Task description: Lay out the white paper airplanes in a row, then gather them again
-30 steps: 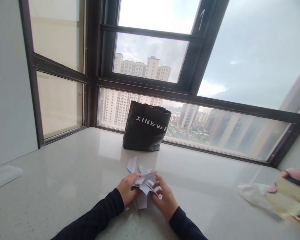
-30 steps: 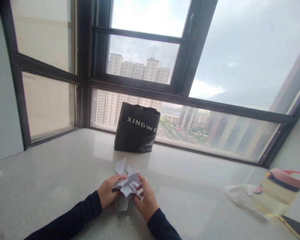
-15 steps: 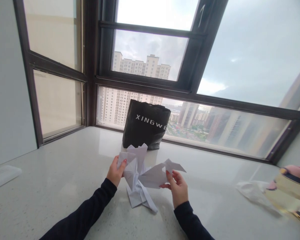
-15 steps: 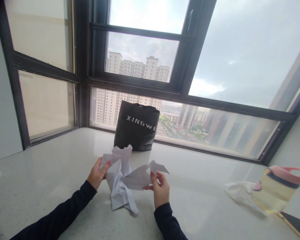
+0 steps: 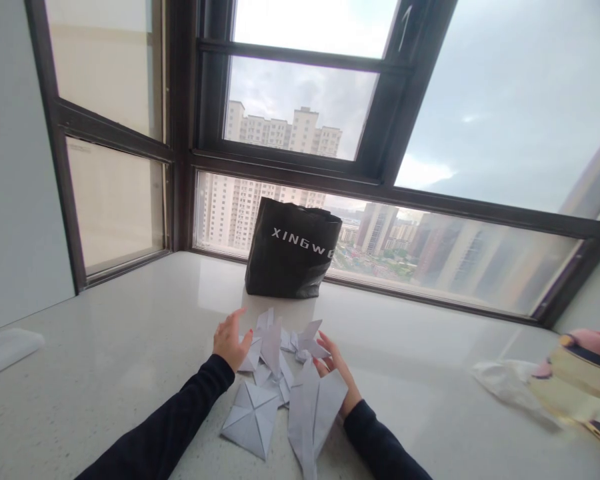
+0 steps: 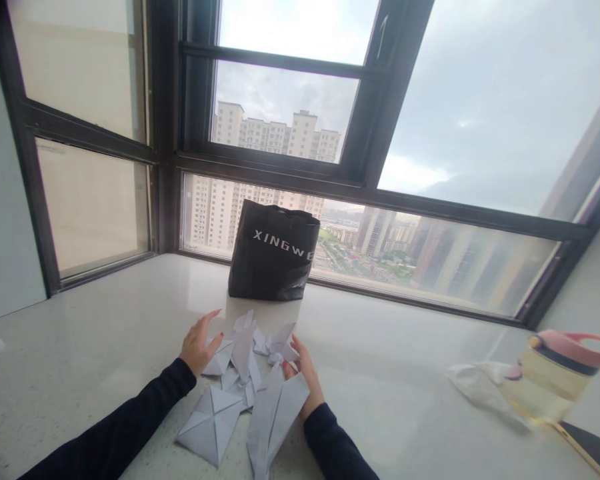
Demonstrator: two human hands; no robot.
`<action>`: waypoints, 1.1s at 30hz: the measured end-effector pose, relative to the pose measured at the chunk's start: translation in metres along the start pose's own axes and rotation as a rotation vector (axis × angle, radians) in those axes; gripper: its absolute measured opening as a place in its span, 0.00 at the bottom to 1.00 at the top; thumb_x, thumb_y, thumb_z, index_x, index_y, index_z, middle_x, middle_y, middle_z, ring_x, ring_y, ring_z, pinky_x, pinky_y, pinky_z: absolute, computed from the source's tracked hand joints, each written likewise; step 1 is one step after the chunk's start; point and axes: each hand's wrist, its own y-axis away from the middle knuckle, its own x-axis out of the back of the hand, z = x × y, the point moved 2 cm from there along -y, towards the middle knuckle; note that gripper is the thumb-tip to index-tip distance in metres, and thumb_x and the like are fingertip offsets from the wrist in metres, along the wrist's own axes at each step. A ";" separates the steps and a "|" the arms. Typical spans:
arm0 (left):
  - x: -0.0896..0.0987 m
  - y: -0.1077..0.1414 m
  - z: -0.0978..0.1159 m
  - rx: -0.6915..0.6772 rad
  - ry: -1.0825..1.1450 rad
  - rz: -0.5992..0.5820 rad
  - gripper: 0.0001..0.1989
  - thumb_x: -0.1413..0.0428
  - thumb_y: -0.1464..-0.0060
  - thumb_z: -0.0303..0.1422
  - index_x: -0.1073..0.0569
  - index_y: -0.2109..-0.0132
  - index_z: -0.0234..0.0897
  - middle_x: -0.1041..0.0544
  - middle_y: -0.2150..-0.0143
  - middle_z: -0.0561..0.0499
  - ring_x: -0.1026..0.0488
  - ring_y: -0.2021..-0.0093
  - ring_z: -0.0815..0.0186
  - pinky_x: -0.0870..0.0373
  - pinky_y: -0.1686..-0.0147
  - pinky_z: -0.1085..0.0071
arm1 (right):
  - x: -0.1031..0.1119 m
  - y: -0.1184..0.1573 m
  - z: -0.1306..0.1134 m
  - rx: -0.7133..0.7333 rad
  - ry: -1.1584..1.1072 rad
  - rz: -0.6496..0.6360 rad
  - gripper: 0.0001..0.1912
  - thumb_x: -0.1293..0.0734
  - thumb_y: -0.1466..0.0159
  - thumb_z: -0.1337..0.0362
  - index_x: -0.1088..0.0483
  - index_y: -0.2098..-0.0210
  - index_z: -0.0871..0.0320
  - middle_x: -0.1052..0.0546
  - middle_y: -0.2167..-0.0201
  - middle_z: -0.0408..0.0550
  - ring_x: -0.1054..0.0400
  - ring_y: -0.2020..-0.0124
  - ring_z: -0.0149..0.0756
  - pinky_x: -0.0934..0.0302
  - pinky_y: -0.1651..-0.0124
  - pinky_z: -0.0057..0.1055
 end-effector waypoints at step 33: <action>-0.009 0.020 0.044 -0.466 -0.310 -0.441 0.18 0.62 0.44 0.38 0.35 0.51 0.39 0.29 0.52 0.47 0.36 0.51 0.60 0.52 0.47 0.53 | 0.000 -0.005 -0.020 0.048 0.623 -0.349 0.29 0.36 0.53 0.67 0.39 0.51 0.52 0.30 0.54 0.49 0.38 0.52 0.46 0.53 0.49 0.49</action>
